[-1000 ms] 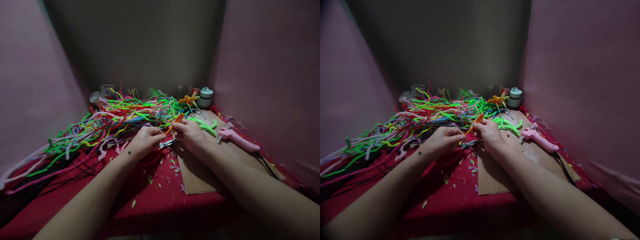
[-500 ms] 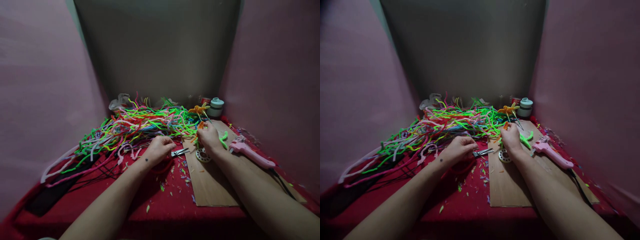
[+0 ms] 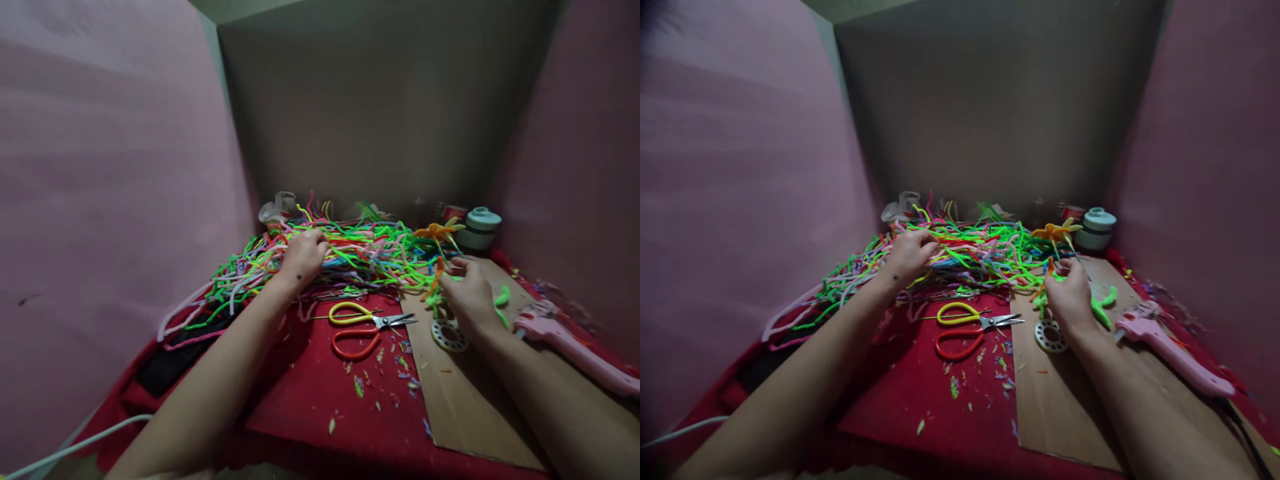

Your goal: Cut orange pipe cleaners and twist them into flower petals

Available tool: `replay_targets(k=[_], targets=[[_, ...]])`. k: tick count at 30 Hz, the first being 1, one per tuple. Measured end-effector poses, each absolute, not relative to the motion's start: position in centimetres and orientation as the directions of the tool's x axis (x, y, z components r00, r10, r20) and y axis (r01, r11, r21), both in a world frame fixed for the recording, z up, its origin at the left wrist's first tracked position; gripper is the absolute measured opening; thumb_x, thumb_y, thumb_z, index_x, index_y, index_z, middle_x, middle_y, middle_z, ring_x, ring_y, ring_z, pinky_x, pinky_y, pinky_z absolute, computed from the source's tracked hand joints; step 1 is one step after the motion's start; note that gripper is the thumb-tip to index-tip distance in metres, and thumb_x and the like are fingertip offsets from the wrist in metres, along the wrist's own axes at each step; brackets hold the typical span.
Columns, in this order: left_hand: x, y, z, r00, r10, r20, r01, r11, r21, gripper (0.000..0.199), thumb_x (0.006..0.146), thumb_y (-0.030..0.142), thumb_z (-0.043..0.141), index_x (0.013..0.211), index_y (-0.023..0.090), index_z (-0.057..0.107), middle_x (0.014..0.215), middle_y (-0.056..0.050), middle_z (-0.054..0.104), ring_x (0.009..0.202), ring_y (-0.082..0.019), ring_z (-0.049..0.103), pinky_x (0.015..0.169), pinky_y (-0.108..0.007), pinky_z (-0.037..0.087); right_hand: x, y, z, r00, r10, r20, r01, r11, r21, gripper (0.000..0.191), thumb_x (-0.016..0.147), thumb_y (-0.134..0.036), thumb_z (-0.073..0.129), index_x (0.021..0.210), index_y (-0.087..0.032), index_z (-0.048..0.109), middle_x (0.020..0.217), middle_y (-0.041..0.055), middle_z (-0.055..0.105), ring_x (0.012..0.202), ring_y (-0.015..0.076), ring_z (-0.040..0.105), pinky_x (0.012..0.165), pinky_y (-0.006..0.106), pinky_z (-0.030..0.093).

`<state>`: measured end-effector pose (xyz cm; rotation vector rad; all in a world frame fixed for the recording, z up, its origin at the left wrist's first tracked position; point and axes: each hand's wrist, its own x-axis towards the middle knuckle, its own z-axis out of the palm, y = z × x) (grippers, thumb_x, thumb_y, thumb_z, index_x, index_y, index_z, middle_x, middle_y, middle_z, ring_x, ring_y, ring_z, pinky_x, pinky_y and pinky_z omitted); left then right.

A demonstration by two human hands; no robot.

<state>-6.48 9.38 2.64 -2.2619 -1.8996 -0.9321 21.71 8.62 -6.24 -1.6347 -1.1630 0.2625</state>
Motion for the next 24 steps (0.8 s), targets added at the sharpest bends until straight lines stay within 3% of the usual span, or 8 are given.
replay_targets(k=[5,10,13,17,20,24], targets=[[-6.6,9.2,0.6,0.134,0.86,0.493,0.97,-0.215,0.11,0.031,0.087,0.025,0.045,0.112,0.014,0.059,0.114,-0.015,0.057,0.109,-0.026,0.049,0.093,-0.038,0.038,21.0,6.7,-4.6,0.49,0.777,0.395,0.584,0.044,-0.811,0.046,0.069,-0.025,0.057,0.113,-0.014,0.056,0.104,0.0165,0.064,0.066,0.0207,0.055,0.065,0.036,0.044],[-6.6,8.6,-1.6,0.199,0.885,0.42,0.977,-0.213,-0.015,0.026,0.086,0.015,0.045,0.107,0.01,0.058,0.106,-0.016,0.058,0.101,-0.025,0.051,0.088,-0.038,0.041,18.3,5.3,-2.8,0.326,0.797,0.508,0.576,0.258,-0.775,0.03,0.073,-0.027,0.053,0.1,-0.016,0.059,0.095,0.0132,0.062,0.068,0.0202,0.056,0.064,0.035,0.045],[-6.4,8.3,-2.6,0.229,0.887,0.402,0.973,-0.22,-0.068,0.026,0.083,0.012,0.046,0.106,0.007,0.057,0.106,-0.018,0.057,0.1,-0.027,0.051,0.085,-0.039,0.042,15.5,6.0,-1.7,0.071,0.757,0.649,0.606,0.484,-0.631,0.017,0.072,-0.017,0.05,0.084,-0.017,0.062,0.087,0.0085,0.06,0.073,0.0192,0.056,0.069,0.033,0.044],[-6.1,8.1,-3.1,0.243,0.884,0.399,0.97,-0.217,-0.111,0.028,0.084,0.008,0.041,0.108,0.004,0.055,0.104,-0.02,0.057,0.098,-0.028,0.051,0.083,-0.04,0.042,10.7,8.4,-0.6,-0.164,0.68,0.715,0.537,0.669,-0.513,0.02,0.074,-0.008,0.046,0.076,-0.018,0.063,0.081,0.0061,0.063,0.083,0.019,0.059,0.078,0.031,0.043],[-6.1,7.9,-3.2,0.252,0.884,0.395,0.967,-0.216,-0.134,0.031,0.084,0.005,0.036,0.109,0.002,0.055,0.103,-0.02,0.057,0.097,-0.028,0.052,0.082,-0.04,0.041,7.3,11.0,-0.2,-0.312,0.66,0.683,0.563,0.708,-0.427,0.025,0.077,-0.004,0.044,0.08,-0.017,0.065,0.084,0.0064,0.066,0.082,0.0171,0.059,0.078,0.028,0.044],[-6.2,7.7,-3.1,0.254,0.885,0.392,0.966,-0.211,-0.148,0.028,0.083,0.006,0.038,0.102,0.003,0.058,0.101,-0.02,0.058,0.097,-0.029,0.053,0.081,-0.04,0.041,4.8,14.5,-0.1,-0.388,0.677,0.625,0.703,0.656,-0.274,0.032,0.077,-0.002,0.046,0.096,-0.015,0.068,0.101,0.0105,0.066,0.098,0.0198,0.056,0.087,0.029,0.041]])
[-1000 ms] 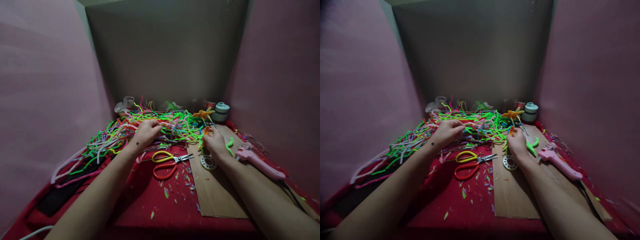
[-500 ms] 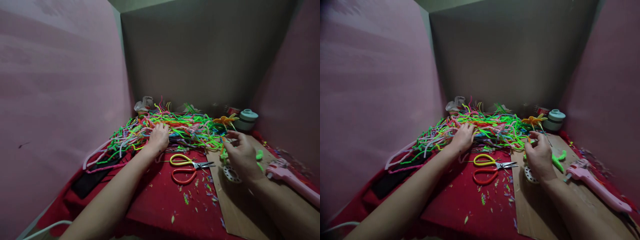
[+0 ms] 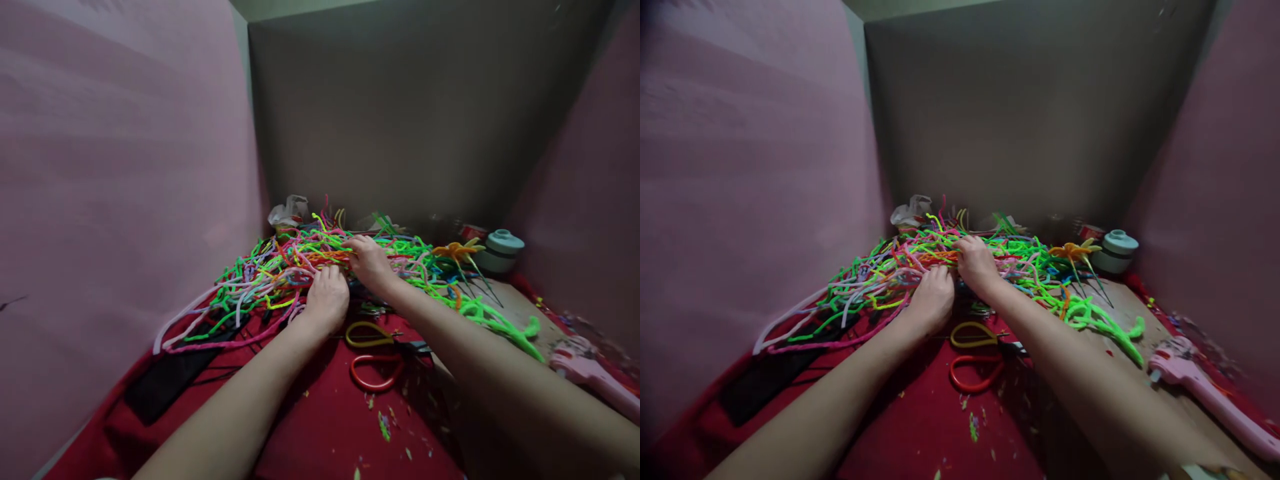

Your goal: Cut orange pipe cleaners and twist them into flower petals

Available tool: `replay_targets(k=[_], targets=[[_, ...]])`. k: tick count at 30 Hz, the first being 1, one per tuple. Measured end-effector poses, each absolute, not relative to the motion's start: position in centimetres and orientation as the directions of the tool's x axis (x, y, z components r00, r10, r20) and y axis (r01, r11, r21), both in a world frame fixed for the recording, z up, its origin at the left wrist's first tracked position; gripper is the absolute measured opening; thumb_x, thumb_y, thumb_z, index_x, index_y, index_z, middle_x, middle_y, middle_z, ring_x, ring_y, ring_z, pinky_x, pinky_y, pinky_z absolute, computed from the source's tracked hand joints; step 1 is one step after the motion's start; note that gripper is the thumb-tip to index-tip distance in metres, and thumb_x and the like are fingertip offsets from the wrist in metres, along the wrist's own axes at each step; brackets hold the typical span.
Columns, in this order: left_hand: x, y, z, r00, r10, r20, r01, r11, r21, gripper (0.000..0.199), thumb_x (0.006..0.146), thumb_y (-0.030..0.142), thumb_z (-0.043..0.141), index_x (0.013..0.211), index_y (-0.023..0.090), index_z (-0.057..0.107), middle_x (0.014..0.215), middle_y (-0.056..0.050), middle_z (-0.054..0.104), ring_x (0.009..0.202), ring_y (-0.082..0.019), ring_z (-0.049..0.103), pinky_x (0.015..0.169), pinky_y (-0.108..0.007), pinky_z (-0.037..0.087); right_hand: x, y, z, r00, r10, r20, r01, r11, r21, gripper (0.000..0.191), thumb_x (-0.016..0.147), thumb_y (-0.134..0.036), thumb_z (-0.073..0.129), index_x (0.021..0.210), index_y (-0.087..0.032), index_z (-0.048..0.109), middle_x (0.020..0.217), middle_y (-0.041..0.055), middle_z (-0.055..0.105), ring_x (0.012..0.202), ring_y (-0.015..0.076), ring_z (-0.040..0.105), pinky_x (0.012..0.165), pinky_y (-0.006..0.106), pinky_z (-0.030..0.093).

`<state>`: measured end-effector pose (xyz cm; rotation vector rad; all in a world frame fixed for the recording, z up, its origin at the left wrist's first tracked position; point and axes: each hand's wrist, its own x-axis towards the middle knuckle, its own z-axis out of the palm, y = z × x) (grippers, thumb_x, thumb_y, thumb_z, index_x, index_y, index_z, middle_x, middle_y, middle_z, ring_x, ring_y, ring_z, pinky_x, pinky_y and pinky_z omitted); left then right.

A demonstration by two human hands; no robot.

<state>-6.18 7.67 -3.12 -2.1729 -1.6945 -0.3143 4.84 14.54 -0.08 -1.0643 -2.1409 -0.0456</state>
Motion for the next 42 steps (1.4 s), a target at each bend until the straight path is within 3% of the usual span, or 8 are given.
replay_targets(k=[7,13,20,24,29,32,37,42], targets=[[-7.0,8.0,-2.9,0.196,0.878,0.437,0.98,-0.166,-0.106,0.041,0.085,0.013,0.039,0.125,0.002,0.043,0.108,-0.019,0.057,0.099,-0.027,0.053,0.087,-0.041,0.039,4.1,16.2,-0.6,-0.408,0.714,0.569,0.786,0.592,-0.18,0.019,0.083,-0.018,0.053,0.082,-0.02,0.072,0.094,0.0114,0.064,0.095,0.0238,0.053,0.074,0.031,0.041],[-7.1,8.2,-3.2,0.188,0.88,0.437,0.981,-0.148,-0.124,0.028,0.085,0.016,0.042,0.108,0.006,0.055,0.102,-0.019,0.058,0.096,-0.031,0.054,0.082,-0.044,0.04,4.2,16.8,-0.3,-0.281,0.733,0.62,0.836,0.504,-0.218,0.029,0.088,-0.016,0.041,0.085,-0.016,0.071,0.09,0.0132,0.066,0.088,0.023,0.056,0.073,0.031,0.04],[-6.8,8.0,-3.3,0.195,0.867,0.458,0.979,-0.144,-0.143,0.03,0.085,0.015,0.043,0.11,0.004,0.055,0.105,-0.02,0.058,0.1,-0.032,0.053,0.089,-0.047,0.037,5.3,17.5,1.2,-0.13,0.699,0.703,0.816,0.479,-0.325,0.029,0.089,-0.018,0.038,0.099,-0.013,0.065,0.098,0.0125,0.068,0.088,0.0214,0.06,0.075,0.029,0.04],[-6.8,7.9,-3.2,0.181,0.861,0.476,0.982,-0.129,-0.139,0.028,0.085,0.015,0.044,0.108,0.006,0.057,0.105,-0.019,0.058,0.099,-0.031,0.054,0.089,-0.046,0.038,5.8,17.4,1.8,-0.105,0.616,0.781,0.788,0.531,-0.312,0.025,0.088,-0.02,0.041,0.093,-0.013,0.065,0.094,0.013,0.068,0.084,0.0221,0.06,0.072,0.03,0.038],[-6.8,7.8,-3.0,0.194,0.834,0.517,0.98,-0.141,-0.14,0.031,0.086,0.014,0.041,0.113,0.007,0.055,0.128,-0.021,0.049,0.107,-0.03,0.05,0.091,-0.043,0.039,6.0,16.9,2.1,-0.048,0.613,0.789,0.77,0.526,-0.362,0.02,0.085,-0.02,0.045,0.089,-0.015,0.065,0.085,0.0107,0.069,0.072,0.0201,0.059,0.066,0.028,0.037],[-6.9,8.0,-3.0,0.26,0.78,0.569,0.966,-0.202,-0.164,0.027,0.086,0.013,0.042,0.108,0.009,0.057,0.143,-0.019,0.036,0.107,-0.029,0.05,0.092,-0.041,0.041,5.9,16.4,2.0,-0.124,0.674,0.728,0.788,0.513,-0.341,0.022,0.086,-0.02,0.044,0.092,-0.015,0.065,0.085,0.0104,0.07,0.073,0.0193,0.06,0.065,0.028,0.037],[-7.3,8.4,-3.3,0.279,0.753,0.597,0.959,-0.247,-0.137,0.019,0.083,0.012,0.047,0.097,0.013,0.059,0.147,-0.016,0.032,0.108,-0.026,0.051,0.092,-0.038,0.043,5.7,15.3,1.1,-0.344,0.736,0.584,0.8,0.555,-0.228,0.022,0.082,-0.015,0.047,0.084,-0.014,0.068,0.08,0.0093,0.07,0.071,0.0181,0.06,0.063,0.026,0.037],[-7.5,8.6,-3.6,0.293,0.828,0.477,0.956,-0.254,-0.147,0.023,0.082,0.011,0.046,0.099,0.01,0.06,0.121,-0.018,0.054,0.101,-0.025,0.055,0.087,-0.036,0.045,6.4,14.2,-0.3,-0.516,0.698,0.497,0.742,0.654,-0.148,0.02,0.076,-0.01,0.053,0.073,-0.017,0.071,0.073,0.0066,0.07,0.073,0.0179,0.058,0.068,0.026,0.038]])
